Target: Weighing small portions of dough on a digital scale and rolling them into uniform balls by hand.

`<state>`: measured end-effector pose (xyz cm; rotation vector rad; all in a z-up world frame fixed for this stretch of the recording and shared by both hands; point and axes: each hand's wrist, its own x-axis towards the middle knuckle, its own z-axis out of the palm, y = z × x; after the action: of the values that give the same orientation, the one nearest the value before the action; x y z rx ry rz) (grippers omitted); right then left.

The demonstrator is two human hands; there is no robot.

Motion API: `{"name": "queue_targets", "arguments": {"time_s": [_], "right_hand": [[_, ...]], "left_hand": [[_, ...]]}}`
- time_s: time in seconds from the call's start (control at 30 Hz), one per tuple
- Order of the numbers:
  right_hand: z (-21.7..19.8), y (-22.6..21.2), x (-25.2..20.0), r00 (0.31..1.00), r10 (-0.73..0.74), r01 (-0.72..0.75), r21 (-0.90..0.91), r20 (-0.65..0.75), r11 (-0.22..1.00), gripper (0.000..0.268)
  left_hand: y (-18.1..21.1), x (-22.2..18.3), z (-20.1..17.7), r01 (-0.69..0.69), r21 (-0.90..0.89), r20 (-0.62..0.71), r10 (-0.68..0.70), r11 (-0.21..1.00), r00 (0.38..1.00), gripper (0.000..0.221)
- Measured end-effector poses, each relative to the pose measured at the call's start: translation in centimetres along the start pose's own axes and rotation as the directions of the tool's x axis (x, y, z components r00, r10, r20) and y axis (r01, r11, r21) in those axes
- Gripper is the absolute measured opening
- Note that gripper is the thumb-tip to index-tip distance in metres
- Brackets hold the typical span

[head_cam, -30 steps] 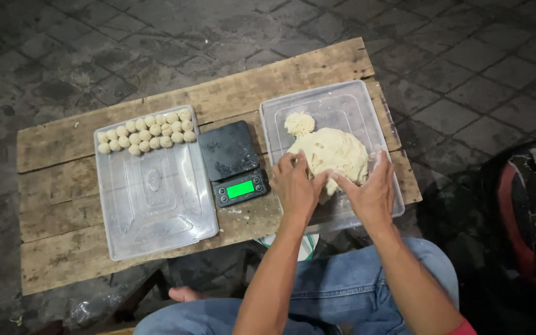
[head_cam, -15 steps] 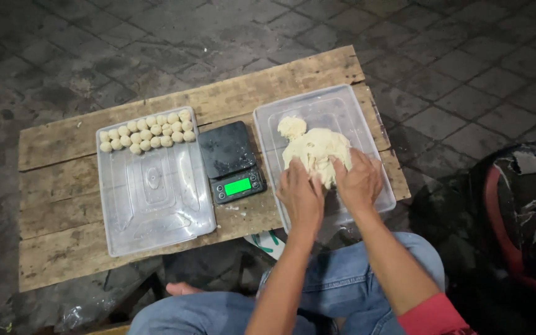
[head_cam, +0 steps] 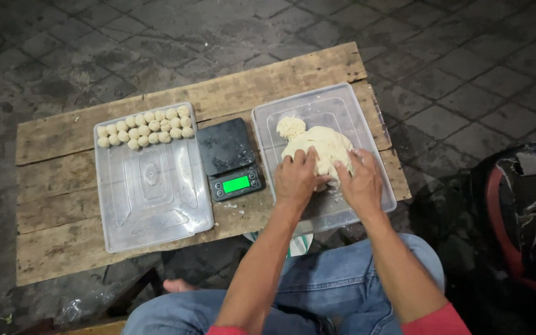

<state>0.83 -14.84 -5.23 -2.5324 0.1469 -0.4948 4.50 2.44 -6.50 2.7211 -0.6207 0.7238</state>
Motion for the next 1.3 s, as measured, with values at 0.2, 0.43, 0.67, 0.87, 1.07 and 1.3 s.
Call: {"name": "queue_targets", "arguments": {"time_s": [0.2,0.43,0.67,0.87,1.07,1.3], "right_hand": [[-0.6,-0.8,-0.5,0.998,-0.055,0.055,0.022,0.013,0.998,0.047],[-2.2,-3.8,-2.1,0.98,-0.194,0.161,-0.395,-0.046,0.904,0.053],[-4.3,-3.5,-1.2,0.961,-0.243,0.151,-0.479,-0.135,0.865,0.049],[-2.6,-5.7,3.4,0.928,-0.368,0.371,-0.049,0.057,0.927,0.101],[3.3,0.8,4.6,0.936,-0.329,0.351,0.273,-0.124,0.896,0.057],[4.4,2.4,4.7,0.99,-0.109,0.138,0.543,-0.085,0.829,0.035]], "left_hand": [[-0.3,5.6,-4.8,0.4,-0.282,0.363,-0.289,0.872,0.886,0.062],[-0.3,7.7,-6.9,0.766,-0.228,0.66,-0.483,0.601,0.575,0.057],[0.2,5.8,-7.0,0.834,-0.33,0.677,-0.506,0.441,0.535,0.073],[-0.7,3.4,-7.4,0.836,-0.445,0.777,-0.325,0.32,0.539,0.061],[5.3,0.5,-13.4,0.636,-0.737,0.37,-0.652,0.228,0.662,0.046],[6.6,-0.5,-7.2,0.605,-0.672,0.153,-0.72,0.426,0.677,0.073]]}}
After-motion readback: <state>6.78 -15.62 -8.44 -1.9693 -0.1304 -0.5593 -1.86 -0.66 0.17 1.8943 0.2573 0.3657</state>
